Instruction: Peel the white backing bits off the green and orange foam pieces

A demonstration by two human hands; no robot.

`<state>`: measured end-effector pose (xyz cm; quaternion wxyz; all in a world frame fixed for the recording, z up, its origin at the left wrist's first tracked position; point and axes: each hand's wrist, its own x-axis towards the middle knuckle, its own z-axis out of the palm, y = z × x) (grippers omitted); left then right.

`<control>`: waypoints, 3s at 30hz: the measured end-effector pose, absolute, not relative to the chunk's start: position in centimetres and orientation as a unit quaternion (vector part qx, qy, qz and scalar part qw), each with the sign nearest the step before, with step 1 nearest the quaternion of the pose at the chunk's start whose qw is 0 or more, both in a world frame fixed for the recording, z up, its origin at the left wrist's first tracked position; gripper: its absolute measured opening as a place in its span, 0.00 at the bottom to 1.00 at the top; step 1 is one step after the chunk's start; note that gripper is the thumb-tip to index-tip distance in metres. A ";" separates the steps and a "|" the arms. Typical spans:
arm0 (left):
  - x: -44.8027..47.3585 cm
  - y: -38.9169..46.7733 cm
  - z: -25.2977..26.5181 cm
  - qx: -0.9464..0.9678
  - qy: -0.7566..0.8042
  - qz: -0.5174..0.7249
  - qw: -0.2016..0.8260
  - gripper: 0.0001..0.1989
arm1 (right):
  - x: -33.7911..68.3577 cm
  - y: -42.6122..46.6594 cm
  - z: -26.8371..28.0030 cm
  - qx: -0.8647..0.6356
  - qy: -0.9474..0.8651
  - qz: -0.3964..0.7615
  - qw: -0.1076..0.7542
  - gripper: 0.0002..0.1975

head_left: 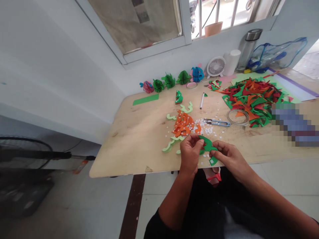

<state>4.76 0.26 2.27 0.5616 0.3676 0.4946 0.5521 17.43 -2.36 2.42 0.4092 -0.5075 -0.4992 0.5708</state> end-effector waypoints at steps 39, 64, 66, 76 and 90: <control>4.9 -0.7 2.1 0.287 0.484 0.508 0.652 0.07 | 17.7 -2.3 1.9 -0.457 -0.380 0.657 0.464 0.11; 4.6 -1.5 1.8 0.363 0.461 0.508 0.630 0.06 | 18.2 -1.9 2.2 -0.477 -0.350 0.624 0.511 0.09; 4.4 -1.4 1.8 0.369 0.458 0.507 0.630 0.06 | 18.1 -1.9 2.3 -0.472 -0.348 0.642 0.494 0.10; 4.5 -2.6 1.3 0.563 0.532 0.540 0.331 0.04 | 17.7 -2.5 2.1 -0.483 -0.401 0.590 0.508 0.10; 5.0 -2.5 1.7 0.613 0.549 0.509 0.254 0.05 | 17.7 -3.0 0.8 -0.559 -0.552 0.387 0.482 0.10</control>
